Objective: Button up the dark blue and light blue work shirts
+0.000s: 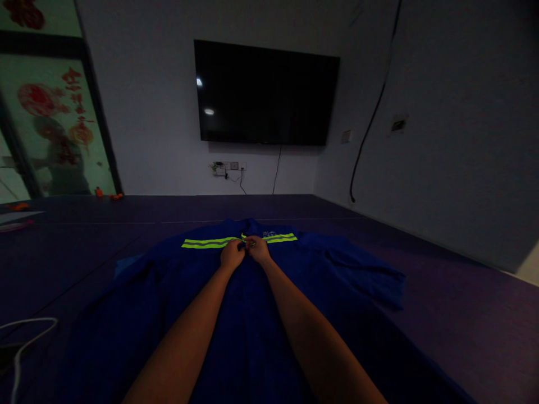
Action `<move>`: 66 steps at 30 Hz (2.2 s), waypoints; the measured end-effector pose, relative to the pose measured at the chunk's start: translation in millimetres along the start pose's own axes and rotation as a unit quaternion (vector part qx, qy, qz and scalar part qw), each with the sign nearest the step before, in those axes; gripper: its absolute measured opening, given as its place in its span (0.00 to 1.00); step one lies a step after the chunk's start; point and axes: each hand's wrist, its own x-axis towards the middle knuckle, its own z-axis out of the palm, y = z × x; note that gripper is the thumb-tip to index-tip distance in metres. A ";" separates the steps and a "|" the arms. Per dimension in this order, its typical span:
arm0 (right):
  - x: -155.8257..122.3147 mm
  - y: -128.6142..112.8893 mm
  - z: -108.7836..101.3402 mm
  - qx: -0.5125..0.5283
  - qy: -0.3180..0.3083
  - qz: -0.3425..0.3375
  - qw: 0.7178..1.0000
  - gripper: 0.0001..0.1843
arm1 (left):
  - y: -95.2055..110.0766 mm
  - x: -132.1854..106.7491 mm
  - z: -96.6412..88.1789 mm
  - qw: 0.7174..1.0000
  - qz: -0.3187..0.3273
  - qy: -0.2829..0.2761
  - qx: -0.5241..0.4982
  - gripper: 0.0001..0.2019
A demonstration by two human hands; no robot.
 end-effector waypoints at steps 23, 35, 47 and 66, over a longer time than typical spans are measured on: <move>-7.1 -33.2 -20.2 -0.216 -0.119 -0.099 0.964 0.25 | 1.5 -1.2 -2.1 0.999 -0.004 -0.029 0.023 0.11; -18.3 -46.0 -24.8 -0.323 -0.078 -0.009 0.943 0.11 | 0.1 -1.2 -0.2 1.000 0.003 -0.030 0.005 0.11; -22.1 -53.9 -26.5 -0.344 -0.061 0.013 0.937 0.08 | 0.4 -0.9 0.7 1.000 -0.004 -0.019 -0.004 0.10; -24.8 -63.1 -26.2 -0.385 -0.069 0.042 0.920 0.09 | 2.9 -2.4 -1.2 1.000 -0.010 -0.008 -0.018 0.11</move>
